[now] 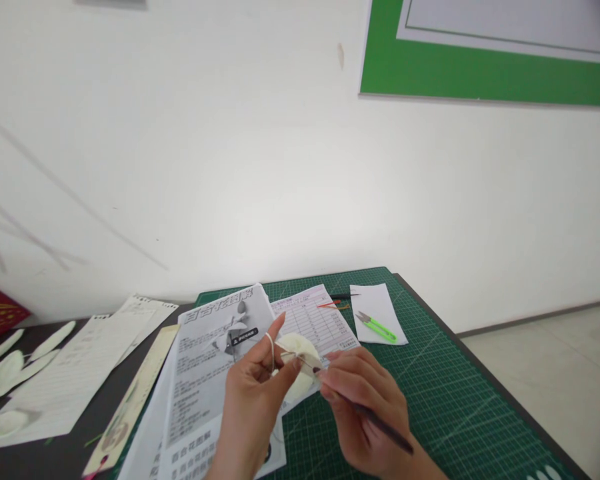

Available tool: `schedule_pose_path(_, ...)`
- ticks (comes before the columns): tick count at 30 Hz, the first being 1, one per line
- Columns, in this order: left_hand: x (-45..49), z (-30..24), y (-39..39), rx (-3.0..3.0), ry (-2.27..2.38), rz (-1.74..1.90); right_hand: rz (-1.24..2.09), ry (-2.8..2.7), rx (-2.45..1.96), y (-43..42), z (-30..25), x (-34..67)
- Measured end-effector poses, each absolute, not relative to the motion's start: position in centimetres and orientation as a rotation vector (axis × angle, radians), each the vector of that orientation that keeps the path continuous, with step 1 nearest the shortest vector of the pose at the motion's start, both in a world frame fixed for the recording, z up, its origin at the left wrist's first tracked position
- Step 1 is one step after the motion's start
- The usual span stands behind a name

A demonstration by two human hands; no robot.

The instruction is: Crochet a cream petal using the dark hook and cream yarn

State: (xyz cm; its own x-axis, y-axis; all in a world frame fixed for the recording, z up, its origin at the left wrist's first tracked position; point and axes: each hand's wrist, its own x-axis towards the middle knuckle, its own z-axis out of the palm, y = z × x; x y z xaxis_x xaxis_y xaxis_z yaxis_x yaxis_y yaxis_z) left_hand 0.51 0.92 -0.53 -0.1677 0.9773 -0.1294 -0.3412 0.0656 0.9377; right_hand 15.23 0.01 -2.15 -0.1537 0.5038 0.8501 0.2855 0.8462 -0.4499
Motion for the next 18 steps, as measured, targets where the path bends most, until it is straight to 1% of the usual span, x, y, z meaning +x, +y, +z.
schedule_pose_path(11, 0.2, -1.5, 1.0, 0.975, 1.387, 1.613, -0.063, -2.055, -0.492, 0.4, -3.6, 15.5)
schedule_pose_path(15, 0.2, -1.7, 1.1, 1.081, 1.487, 1.632, -0.153, -2.033, -0.501, 0.5, -3.5, 15.4)
schedule_pose_path(18, 0.3, -2.1, 1.0, 1.098, 1.518, 1.635, -0.139, -2.006, -0.487, 0.7, -3.5, 15.2)
